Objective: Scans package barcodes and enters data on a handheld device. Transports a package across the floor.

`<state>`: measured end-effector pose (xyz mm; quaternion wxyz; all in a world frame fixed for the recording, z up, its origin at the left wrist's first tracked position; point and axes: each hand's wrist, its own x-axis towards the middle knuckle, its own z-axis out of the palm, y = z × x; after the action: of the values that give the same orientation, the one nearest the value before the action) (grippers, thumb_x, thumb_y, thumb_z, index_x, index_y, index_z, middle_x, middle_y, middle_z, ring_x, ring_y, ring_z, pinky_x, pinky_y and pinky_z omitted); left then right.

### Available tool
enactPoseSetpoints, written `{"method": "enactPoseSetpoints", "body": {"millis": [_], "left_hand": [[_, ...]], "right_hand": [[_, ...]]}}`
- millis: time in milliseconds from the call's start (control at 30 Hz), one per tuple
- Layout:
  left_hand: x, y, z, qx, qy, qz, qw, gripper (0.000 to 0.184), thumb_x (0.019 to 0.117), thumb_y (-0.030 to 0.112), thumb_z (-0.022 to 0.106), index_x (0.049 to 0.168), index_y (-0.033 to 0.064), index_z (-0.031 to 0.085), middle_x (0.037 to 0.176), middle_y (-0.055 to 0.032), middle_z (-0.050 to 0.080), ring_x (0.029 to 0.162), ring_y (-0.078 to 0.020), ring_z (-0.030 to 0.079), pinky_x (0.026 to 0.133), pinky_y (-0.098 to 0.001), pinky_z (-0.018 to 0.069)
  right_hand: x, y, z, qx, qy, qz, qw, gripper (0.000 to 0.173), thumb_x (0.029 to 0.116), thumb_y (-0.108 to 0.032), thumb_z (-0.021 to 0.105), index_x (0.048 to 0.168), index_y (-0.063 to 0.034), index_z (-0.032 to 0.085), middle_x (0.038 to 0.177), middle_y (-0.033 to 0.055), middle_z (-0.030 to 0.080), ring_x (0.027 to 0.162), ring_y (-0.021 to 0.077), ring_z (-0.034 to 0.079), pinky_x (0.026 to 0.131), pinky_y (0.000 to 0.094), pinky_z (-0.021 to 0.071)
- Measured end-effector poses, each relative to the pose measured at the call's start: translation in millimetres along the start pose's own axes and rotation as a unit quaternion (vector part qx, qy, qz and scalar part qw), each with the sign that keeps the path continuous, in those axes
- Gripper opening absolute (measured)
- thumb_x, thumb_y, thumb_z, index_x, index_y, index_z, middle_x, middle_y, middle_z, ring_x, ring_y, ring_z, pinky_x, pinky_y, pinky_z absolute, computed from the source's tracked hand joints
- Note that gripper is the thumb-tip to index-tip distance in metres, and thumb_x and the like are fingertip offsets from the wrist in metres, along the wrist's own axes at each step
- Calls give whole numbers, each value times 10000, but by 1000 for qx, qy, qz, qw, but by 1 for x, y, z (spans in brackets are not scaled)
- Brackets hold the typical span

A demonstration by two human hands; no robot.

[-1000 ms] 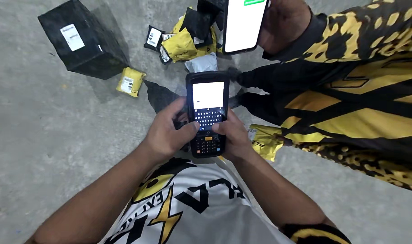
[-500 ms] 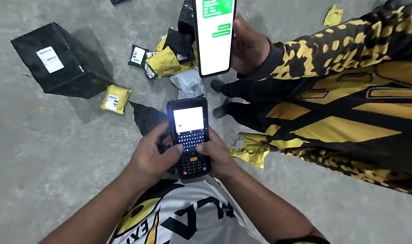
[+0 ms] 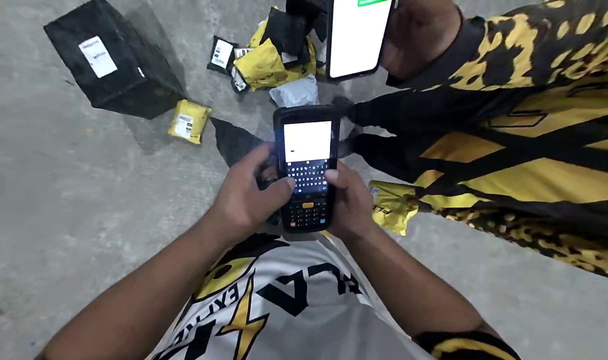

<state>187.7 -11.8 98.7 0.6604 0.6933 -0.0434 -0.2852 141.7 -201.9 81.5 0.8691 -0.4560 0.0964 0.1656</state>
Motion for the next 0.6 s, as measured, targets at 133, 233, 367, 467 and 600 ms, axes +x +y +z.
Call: {"method": "enactPoseSetpoints", "body": {"millis": [133, 233, 367, 467, 600], "left_hand": [[-1, 2, 3, 5, 16, -2, 1000, 444, 894, 272, 646, 1304, 111, 586, 952, 11, 724, 814, -86, 707, 684, -272, 614], [-2, 3, 5, 10, 27, -6, 1000, 428, 895, 261, 654, 1288, 101, 596, 979, 2, 739, 848, -95, 725, 709, -290, 631], [-4, 5, 10, 24, 46, -18, 998, 386, 898, 258, 681, 1247, 110, 617, 976, 10, 750, 842, -91, 733, 703, -283, 636], [-5, 7, 14, 29, 61, -40, 997, 337, 910, 232, 712, 1221, 124, 642, 983, 12, 760, 849, -100, 741, 719, -295, 645], [-7, 0, 11, 13, 43, -16, 999, 338, 917, 269, 658, 1212, 107, 627, 936, 1, 739, 810, -99, 724, 675, -284, 626]], "right_hand": [[0, 1, 2, -17, 4, 0, 1000, 299, 991, -324, 455, 1214, -177, 589, 1009, -18, 720, 903, 74, 704, 791, 306, 610], [1, 0, 5, -46, 14, 1, 999, 262, 973, -264, 531, 1200, -144, 582, 975, 12, 721, 855, 96, 710, 761, 315, 618], [1, 0, 6, -59, 20, 2, 998, 254, 975, -241, 537, 1193, -124, 593, 959, 30, 722, 835, 107, 713, 749, 320, 621], [-2, 3, 2, -48, -6, -11, 999, 312, 966, -320, 536, 1228, -157, 580, 998, -6, 715, 877, 81, 703, 772, 304, 612], [-4, 3, 2, -50, 4, -2, 999, 299, 972, -287, 488, 1223, -156, 583, 997, -4, 720, 883, 83, 706, 780, 313, 613]]}}
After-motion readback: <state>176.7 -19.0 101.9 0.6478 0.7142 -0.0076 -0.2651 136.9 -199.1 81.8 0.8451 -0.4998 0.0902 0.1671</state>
